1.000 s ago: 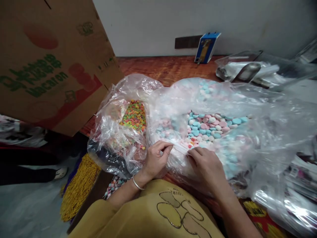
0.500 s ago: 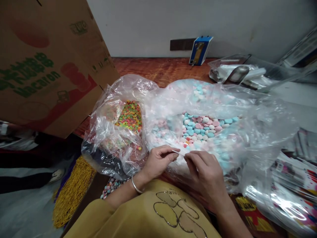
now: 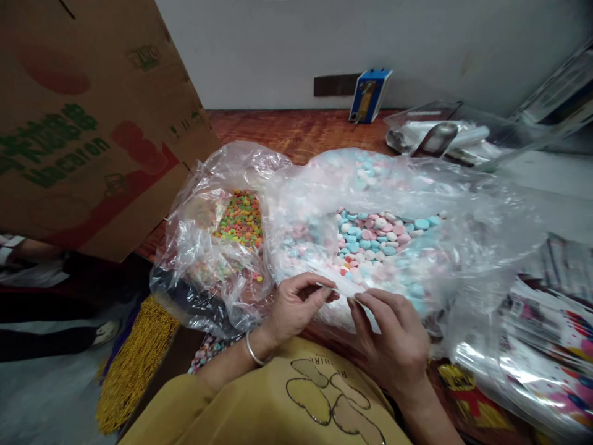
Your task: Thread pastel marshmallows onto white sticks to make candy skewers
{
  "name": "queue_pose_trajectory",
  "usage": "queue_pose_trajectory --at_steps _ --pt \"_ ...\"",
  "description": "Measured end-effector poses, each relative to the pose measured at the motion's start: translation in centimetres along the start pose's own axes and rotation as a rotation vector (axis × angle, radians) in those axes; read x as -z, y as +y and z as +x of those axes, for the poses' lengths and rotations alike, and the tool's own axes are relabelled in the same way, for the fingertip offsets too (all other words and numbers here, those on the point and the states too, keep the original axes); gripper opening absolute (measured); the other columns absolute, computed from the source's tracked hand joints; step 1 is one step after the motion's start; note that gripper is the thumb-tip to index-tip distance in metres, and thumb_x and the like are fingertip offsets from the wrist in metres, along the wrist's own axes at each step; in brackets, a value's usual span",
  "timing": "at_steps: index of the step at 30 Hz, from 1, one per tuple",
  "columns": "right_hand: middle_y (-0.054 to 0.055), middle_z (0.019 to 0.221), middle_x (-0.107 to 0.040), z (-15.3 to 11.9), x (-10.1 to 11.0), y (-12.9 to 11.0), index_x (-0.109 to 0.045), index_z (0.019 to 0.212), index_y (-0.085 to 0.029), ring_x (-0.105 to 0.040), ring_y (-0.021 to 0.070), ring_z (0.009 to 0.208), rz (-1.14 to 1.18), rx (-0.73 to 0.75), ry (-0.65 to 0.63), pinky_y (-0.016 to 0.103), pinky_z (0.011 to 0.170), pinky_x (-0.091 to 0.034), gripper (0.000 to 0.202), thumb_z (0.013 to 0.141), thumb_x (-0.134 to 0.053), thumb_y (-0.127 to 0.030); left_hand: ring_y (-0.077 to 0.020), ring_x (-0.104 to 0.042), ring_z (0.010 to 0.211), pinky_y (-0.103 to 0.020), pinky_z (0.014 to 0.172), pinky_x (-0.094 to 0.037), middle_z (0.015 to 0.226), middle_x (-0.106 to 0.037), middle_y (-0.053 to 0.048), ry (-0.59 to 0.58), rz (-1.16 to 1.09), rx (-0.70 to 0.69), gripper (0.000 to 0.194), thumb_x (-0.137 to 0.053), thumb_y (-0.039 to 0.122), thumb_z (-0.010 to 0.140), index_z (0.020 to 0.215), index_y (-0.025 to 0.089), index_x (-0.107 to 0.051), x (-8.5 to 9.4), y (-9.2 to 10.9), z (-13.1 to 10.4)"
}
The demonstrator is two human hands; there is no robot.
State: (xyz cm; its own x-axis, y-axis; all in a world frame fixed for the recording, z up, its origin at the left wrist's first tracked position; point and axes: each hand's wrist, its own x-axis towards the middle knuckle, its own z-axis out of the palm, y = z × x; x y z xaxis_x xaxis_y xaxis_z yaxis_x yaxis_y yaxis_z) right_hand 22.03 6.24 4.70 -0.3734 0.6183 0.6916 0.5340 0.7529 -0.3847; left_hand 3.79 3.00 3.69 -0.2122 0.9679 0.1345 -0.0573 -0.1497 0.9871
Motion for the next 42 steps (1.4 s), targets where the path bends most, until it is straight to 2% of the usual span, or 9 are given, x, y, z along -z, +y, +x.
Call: queue_pose_trajectory --at_steps 3,6,12,17,20,26,30,36,42 --pt "0.003 0.084 -0.067 -0.6 0.2 -0.8 -0.063 0.102 -0.02 -0.063 0.0162 0.077 0.144 -0.132 0.033 0.027 0.071 -0.048 0.011 0.096 -0.065 -0.01 -0.0152 -0.076 0.083 -0.03 0.078 -0.067 0.094 -0.078 -0.006 0.079 0.035 -0.156 0.011 -0.072 0.026 0.092 0.098 0.019 -0.076 0.2 -0.2 -0.1" --pt "0.0 0.08 -0.065 -1.2 0.0 -1.0 -0.062 0.096 -0.021 -0.062 0.0152 0.074 0.227 -0.227 0.014 0.027 0.069 -0.048 0.011 0.098 -0.062 -0.011 -0.0157 -0.075 0.086 -0.031 0.08 -0.067 0.094 -0.078 -0.006 0.044 0.136 -0.25 0.011 -0.071 0.024 0.092 0.099 0.018 -0.077 0.1 -0.1 0.0" --pt "0.009 0.1 -0.07 -1.7 0.1 -0.3 -0.066 0.118 -0.024 -0.067 0.0255 0.092 -0.14 -0.101 0.154 0.039 0.083 -0.052 0.028 0.092 -0.072 -0.015 -0.0177 -0.078 0.078 -0.029 0.074 -0.067 0.086 -0.078 -0.007 -0.018 -0.033 0.021 0.022 -0.073 0.038 0.091 0.094 0.017 -0.076 -1.0 -0.1 0.0" --pt "0.01 0.099 -0.074 -1.9 0.0 0.4 -0.063 0.126 -0.022 -0.07 0.0258 0.09 -0.159 0.021 0.016 0.041 0.084 -0.05 0.032 0.096 -0.065 -0.012 -0.0195 -0.078 0.075 -0.031 0.073 -0.067 0.08 -0.079 -0.007 -0.081 -0.067 0.139 0.029 -0.073 0.045 0.091 0.097 0.016 -0.075 -1.1 -0.2 0.1" --pt "0.007 0.093 -0.075 -2.8 -0.3 0.9 -0.063 0.127 -0.021 -0.071 0.0194 0.08 -0.05 -0.059 -0.028 0.031 0.073 -0.052 0.029 0.101 -0.055 -0.01 -0.0191 -0.077 0.079 -0.031 0.075 -0.065 0.091 -0.081 -0.009 -0.209 0.135 0.105 0.024 -0.072 0.035 0.091 0.105 0.017 -0.077 -0.9 1.0 2.1" --pt "0.005 0.099 -0.078 -4.7 0.8 2.4 -0.069 0.116 -0.021 -0.075 0.0193 0.084 -0.002 -0.402 0.138 0.029 0.075 -0.057 0.018 0.102 -0.059 -0.019 -0.0209 -0.073 0.093 -0.034 0.087 -0.057 0.1 -0.079 -0.008 -0.477 0.852 -0.318 0.021 -0.06 0.013 0.093 0.099 0.02 -0.079 -2.7 1.9 11.4" --pt "0.005 0.099 -0.079 -5.3 1.7 3.2 -0.071 0.113 -0.02 -0.076 0.0199 0.084 -0.003 -0.48 0.185 0.029 0.077 -0.059 0.017 0.101 -0.06 -0.023 -0.0252 -0.07 0.092 -0.034 0.085 -0.053 0.095 -0.075 -0.014 -0.64 1.301 -0.209 0.02 -0.058 0.01 0.09 0.088 0.015 -0.077 -5.6 -0.7 15.9" --pt "0.005 0.098 -0.079 -6.1 1.6 4.0 -0.072 0.111 -0.02 -0.076 0.0196 0.083 0.01 -0.512 0.184 0.029 0.077 -0.059 0.017 0.101 -0.059 -0.024 -0.0251 -0.067 0.086 -0.031 0.074 -0.049 0.094 -0.072 -0.012 -0.625 1.425 -0.082 0.007 -0.07 0.019 0.08 0.085 0.016 -0.075 -6.5 -3.8 17.0" --pt "0.005 0.099 -0.08 -6.0 1.3 4.4 -0.072 0.11 -0.021 -0.077 0.0199 0.083 0.037 -0.517 0.177 0.028 0.075 -0.059 0.017 0.101 -0.059 -0.025 -0.0227 -0.064 0.09 -0.03 0.075 -0.046 0.098 -0.072 -0.009 -0.53 1.348 -0.155 0.016 -0.065 0.013 0.082 0.096 0.019 -0.072 -5.2 -4.3 15.7"
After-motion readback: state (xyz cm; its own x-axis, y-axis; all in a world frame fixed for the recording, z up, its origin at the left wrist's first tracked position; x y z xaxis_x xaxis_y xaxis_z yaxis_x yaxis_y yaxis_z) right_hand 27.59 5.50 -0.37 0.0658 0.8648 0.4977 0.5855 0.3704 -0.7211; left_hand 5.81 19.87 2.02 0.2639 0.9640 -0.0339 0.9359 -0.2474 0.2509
